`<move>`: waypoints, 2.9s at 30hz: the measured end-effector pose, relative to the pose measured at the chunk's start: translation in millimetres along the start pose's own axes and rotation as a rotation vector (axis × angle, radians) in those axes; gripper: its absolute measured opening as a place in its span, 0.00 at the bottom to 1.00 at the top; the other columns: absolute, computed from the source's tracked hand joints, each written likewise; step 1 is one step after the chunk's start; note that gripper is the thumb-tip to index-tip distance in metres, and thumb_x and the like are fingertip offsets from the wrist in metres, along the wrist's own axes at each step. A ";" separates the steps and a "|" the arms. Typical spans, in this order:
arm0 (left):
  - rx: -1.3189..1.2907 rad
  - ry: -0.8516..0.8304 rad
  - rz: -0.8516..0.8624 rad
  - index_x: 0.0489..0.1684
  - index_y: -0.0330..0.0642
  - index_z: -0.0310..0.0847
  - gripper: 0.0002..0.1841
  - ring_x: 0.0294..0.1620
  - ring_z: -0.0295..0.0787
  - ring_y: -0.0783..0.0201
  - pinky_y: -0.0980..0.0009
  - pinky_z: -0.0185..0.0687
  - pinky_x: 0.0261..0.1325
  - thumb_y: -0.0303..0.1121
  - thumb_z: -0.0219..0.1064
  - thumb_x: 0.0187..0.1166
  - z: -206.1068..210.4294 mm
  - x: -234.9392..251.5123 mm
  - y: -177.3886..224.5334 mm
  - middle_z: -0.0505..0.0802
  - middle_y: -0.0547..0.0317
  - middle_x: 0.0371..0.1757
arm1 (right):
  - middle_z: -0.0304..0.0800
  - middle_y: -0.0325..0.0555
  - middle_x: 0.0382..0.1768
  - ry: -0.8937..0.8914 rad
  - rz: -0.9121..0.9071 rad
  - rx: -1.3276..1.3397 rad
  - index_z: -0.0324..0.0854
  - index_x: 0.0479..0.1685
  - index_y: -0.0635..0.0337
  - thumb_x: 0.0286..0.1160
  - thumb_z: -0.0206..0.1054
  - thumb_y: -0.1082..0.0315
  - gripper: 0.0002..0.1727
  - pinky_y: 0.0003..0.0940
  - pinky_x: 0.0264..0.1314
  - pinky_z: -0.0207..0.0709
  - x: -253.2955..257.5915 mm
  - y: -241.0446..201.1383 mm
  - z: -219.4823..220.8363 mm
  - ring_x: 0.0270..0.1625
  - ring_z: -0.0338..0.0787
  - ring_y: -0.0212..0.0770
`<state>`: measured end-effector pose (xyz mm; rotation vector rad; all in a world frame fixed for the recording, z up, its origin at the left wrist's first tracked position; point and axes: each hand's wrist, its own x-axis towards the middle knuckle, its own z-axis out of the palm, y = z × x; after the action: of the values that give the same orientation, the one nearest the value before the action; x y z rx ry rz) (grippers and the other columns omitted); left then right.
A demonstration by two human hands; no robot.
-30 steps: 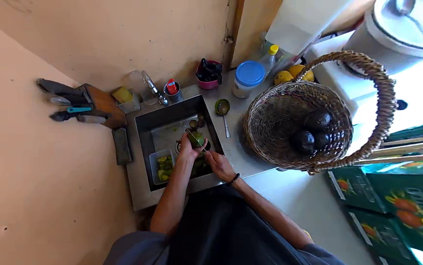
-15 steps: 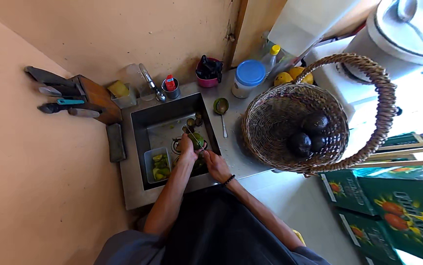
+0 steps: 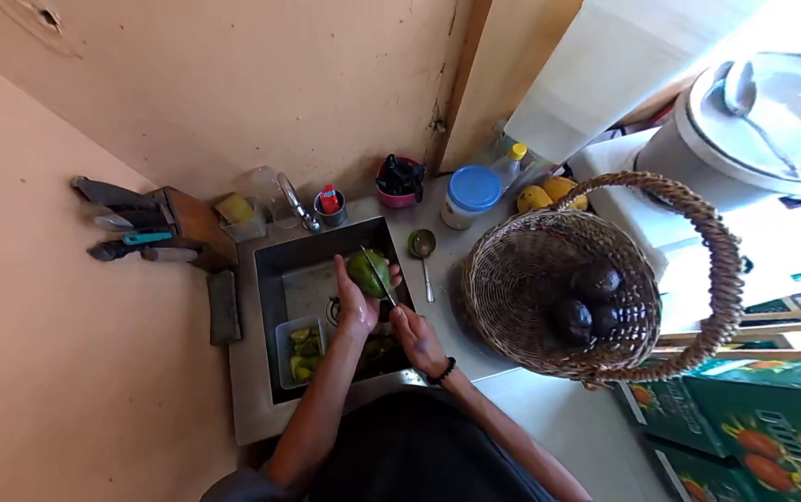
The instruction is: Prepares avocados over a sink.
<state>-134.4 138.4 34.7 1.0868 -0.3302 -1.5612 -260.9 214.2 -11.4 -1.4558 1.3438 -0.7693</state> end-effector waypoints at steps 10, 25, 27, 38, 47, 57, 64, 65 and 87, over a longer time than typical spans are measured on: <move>0.574 -0.410 0.739 0.58 0.50 0.76 0.36 0.48 0.90 0.66 0.66 0.89 0.50 0.71 0.38 0.83 -39.9 31.7 16.6 0.91 0.61 0.51 | 0.71 0.33 0.21 -0.183 0.138 0.116 0.78 0.36 0.54 0.94 0.38 0.48 0.28 0.33 0.28 0.72 -16.0 -38.4 -26.8 0.22 0.74 0.32; 0.711 -0.374 0.723 0.59 0.45 0.76 0.28 0.54 0.85 0.70 0.68 0.83 0.57 0.57 0.37 0.90 -26.2 21.6 13.8 0.88 0.61 0.56 | 0.73 0.34 0.21 -0.086 0.117 0.061 0.80 0.35 0.55 0.95 0.38 0.49 0.29 0.33 0.28 0.73 -18.7 -46.4 -33.4 0.22 0.76 0.32; 0.753 -0.478 0.834 0.63 0.47 0.74 0.31 0.58 0.85 0.68 0.67 0.84 0.60 0.64 0.43 0.87 -23.7 22.7 28.4 0.87 0.61 0.59 | 0.72 0.34 0.20 -0.090 0.113 0.087 0.79 0.35 0.54 0.94 0.38 0.47 0.29 0.33 0.28 0.72 -22.5 -51.8 -37.2 0.22 0.75 0.32; 0.197 -0.387 0.076 0.78 0.56 0.66 0.31 0.53 0.93 0.51 0.54 0.93 0.51 0.53 0.68 0.79 -10.6 3.2 16.2 0.89 0.48 0.59 | 0.70 0.30 0.19 -0.085 0.091 0.218 0.80 0.35 0.54 0.94 0.39 0.49 0.28 0.27 0.24 0.69 -16.7 -21.3 -44.1 0.19 0.71 0.28; 0.719 -0.741 0.430 0.84 0.49 0.56 0.45 0.65 0.86 0.57 0.60 0.87 0.64 0.39 0.80 0.65 -19.5 3.4 48.5 0.85 0.53 0.69 | 0.67 0.29 0.18 -0.180 0.130 0.257 0.77 0.33 0.52 0.94 0.40 0.48 0.27 0.26 0.21 0.64 -32.9 -36.7 -61.0 0.18 0.68 0.27; 0.869 -0.425 0.382 0.83 0.39 0.60 0.42 0.62 0.88 0.64 0.65 0.87 0.65 0.43 0.79 0.71 -23.3 -17.7 -1.8 0.86 0.51 0.65 | 0.69 0.33 0.19 -0.106 0.220 0.134 0.78 0.33 0.53 0.94 0.38 0.47 0.29 0.33 0.27 0.70 -47.8 -7.0 -45.9 0.21 0.73 0.32; 0.999 -0.380 0.125 0.82 0.46 0.62 0.39 0.61 0.88 0.62 0.59 0.87 0.63 0.43 0.78 0.73 -21.5 -14.2 -20.3 0.88 0.51 0.64 | 0.68 0.33 0.18 -0.194 0.361 0.307 0.75 0.34 0.55 0.96 0.36 0.49 0.28 0.30 0.23 0.68 -51.9 13.2 -52.6 0.18 0.70 0.31; 0.956 -0.342 0.035 0.82 0.45 0.63 0.37 0.61 0.88 0.60 0.58 0.86 0.64 0.42 0.78 0.74 -21.4 -12.6 -30.7 0.87 0.50 0.64 | 0.66 0.32 0.16 -0.219 0.415 0.409 0.74 0.34 0.55 0.96 0.35 0.49 0.28 0.27 0.19 0.64 -51.7 23.1 -51.7 0.15 0.68 0.30; 0.685 -0.202 -0.389 0.78 0.40 0.67 0.27 0.59 0.88 0.49 0.49 0.87 0.60 0.32 0.70 0.81 0.6 -1.3 -112.7 0.86 0.43 0.64 | 0.66 0.31 0.13 -0.145 0.671 0.594 0.74 0.34 0.54 0.97 0.39 0.46 0.28 0.22 0.15 0.60 -69.4 87.1 -83.0 0.12 0.65 0.28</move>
<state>-205.6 174.5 -44.9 1.5855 -0.8779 -1.9733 -380.9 269.4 -54.4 -0.5274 1.2366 -0.5310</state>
